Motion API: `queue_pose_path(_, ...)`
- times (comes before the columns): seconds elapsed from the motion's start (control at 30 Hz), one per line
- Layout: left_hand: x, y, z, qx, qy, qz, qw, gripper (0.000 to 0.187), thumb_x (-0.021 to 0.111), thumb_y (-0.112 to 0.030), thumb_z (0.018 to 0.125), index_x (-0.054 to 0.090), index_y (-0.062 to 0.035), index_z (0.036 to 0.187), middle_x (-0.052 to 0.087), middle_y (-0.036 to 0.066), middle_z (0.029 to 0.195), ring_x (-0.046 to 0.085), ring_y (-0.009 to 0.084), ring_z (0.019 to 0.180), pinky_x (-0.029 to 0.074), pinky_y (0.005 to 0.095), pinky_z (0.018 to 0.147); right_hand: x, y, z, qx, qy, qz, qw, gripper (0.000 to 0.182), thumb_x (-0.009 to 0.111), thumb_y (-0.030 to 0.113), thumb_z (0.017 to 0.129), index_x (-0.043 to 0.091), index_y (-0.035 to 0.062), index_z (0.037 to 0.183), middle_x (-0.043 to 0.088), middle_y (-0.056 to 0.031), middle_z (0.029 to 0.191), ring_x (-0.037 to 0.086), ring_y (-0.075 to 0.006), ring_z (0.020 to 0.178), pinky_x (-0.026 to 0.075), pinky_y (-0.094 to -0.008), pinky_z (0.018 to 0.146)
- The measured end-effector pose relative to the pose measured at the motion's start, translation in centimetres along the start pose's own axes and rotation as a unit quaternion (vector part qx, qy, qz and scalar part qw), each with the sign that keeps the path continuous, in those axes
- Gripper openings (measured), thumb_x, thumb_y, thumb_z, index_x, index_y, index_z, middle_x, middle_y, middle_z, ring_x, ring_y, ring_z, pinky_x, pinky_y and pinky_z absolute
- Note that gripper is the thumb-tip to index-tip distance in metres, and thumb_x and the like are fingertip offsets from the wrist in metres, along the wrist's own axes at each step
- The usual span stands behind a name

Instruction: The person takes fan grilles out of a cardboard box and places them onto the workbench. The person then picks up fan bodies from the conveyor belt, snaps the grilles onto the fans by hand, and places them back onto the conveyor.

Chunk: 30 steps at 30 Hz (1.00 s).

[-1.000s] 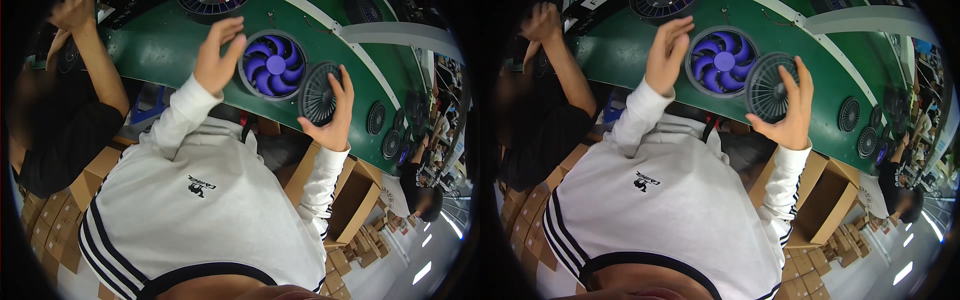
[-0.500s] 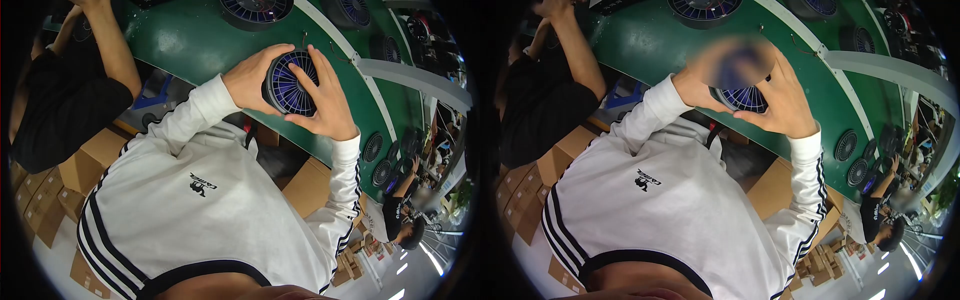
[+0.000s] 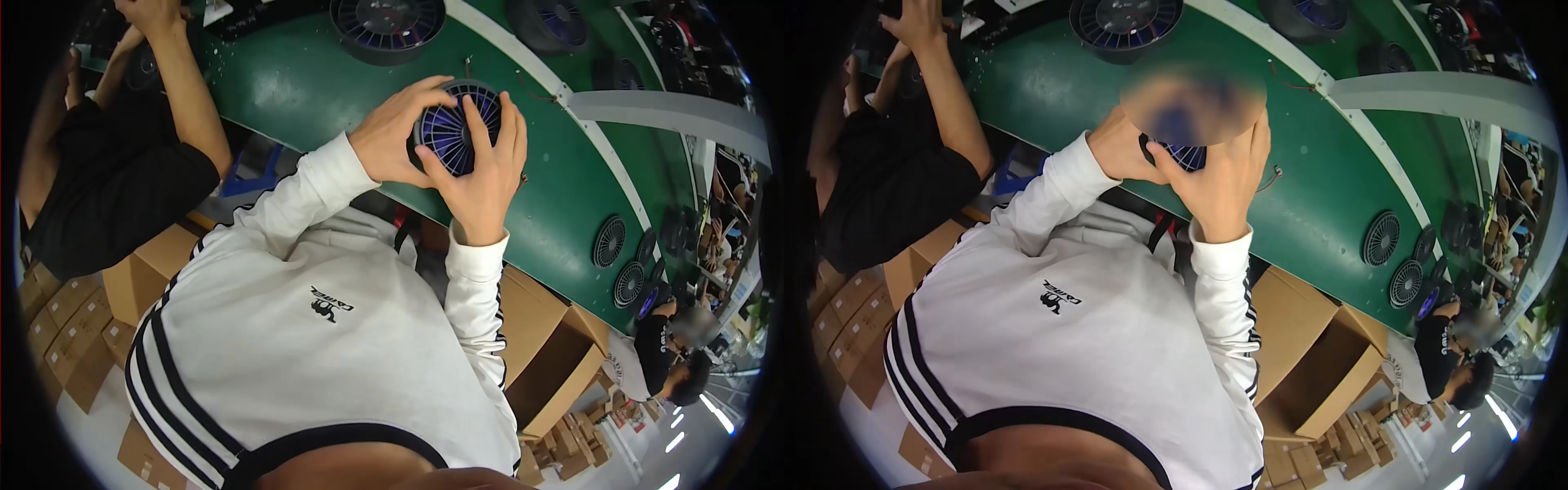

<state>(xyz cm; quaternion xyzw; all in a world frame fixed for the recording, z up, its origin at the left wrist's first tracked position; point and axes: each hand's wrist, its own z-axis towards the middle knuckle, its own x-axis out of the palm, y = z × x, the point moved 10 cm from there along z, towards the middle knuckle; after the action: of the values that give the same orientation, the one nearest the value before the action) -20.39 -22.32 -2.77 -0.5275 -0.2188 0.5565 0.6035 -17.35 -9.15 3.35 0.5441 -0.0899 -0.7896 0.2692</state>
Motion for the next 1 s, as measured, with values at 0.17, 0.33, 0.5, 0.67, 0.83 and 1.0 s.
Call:
queue_pose_path(0.17,0.0,-4.2,5.2,0.057,0.009,0.064,0.996,0.098,0.107,-0.038,0.054,0.059,-0.0154,0.136,0.043,0.026,0.164,0.050,0.0500,0.147,0.048,0.0528,0.119,-15.1,-14.7,-5.9,0.169,-0.239,-0.054,0.955,0.066,0.078,0.029,0.097,0.059,-0.0012,0.152,0.039,-0.0314,0.169,0.037,-0.0459,0.158,0.025,-0.0562,0.130)
queue_pose_path(0.33,0.4,-5.1,18.0,0.084,-0.086,0.068,0.990,0.103,0.107,-0.034,0.060,0.053,-0.0107,0.144,0.051,0.022,0.155,0.053,0.0402,0.144,0.041,0.0425,0.122,-18.7,-37.9,-22.3,0.397,-0.083,-0.348,0.846,0.077,0.067,0.058,0.102,0.049,0.0171,0.165,0.037,-0.0336,0.169,0.033,-0.0568,0.155,0.031,-0.0624,0.126)
queue_pose_path(0.5,3.3,0.2,28.2,0.049,-0.035,-0.016,0.998,0.043,0.082,-0.044,0.095,0.077,-0.0053,0.115,0.078,0.014,0.116,0.075,0.0257,0.111,0.056,0.0371,0.097,-18.5,-33.5,-22.4,0.362,-0.169,-0.314,0.861,0.074,0.075,0.051,0.097,0.055,0.0130,0.158,0.043,-0.0275,0.167,0.036,-0.0531,0.154,0.033,-0.0626,0.124)
queue_pose_path(0.67,2.3,5.4,42.3,0.172,-0.168,0.180,0.954,0.029,0.073,-0.025,0.099,0.076,-0.0112,0.124,0.079,0.015,0.117,0.075,0.0371,0.111,0.059,0.0472,0.099,-19.0,-33.2,-21.3,0.371,-0.188,-0.287,0.863,0.073,0.080,0.043,0.093,0.057,0.0109,0.154,0.045,-0.0253,0.166,0.036,-0.0508,0.154,0.033,-0.0623,0.125)
queue_pose_path(0.83,11.1,13.1,49.9,0.131,0.091,0.566,0.809,0.036,0.079,-0.032,0.095,0.072,-0.0190,0.128,0.071,0.010,0.122,0.070,0.0358,0.120,0.058,0.0506,0.099,-19.5,-32.7,-21.1,0.360,-0.199,-0.282,0.867,0.071,0.084,0.041,0.089,0.062,0.0090,0.149,0.047,-0.0254,0.164,0.038,-0.0510,0.153,0.034,-0.0618,0.124)
queue_pose_path(1.0,8.5,14.2,54.0,0.219,0.021,0.310,0.925,0.023,0.067,-0.017,0.096,0.077,-0.0136,0.116,0.079,0.015,0.114,0.077,0.0368,0.105,0.062,0.0546,0.088,-19.8,-32.7,-21.1,0.351,-0.215,-0.268,0.871,0.072,0.085,0.042,0.088,0.063,0.0104,0.148,0.049,-0.0253,0.163,0.039,-0.0505,0.152,0.035,-0.0607,0.124)
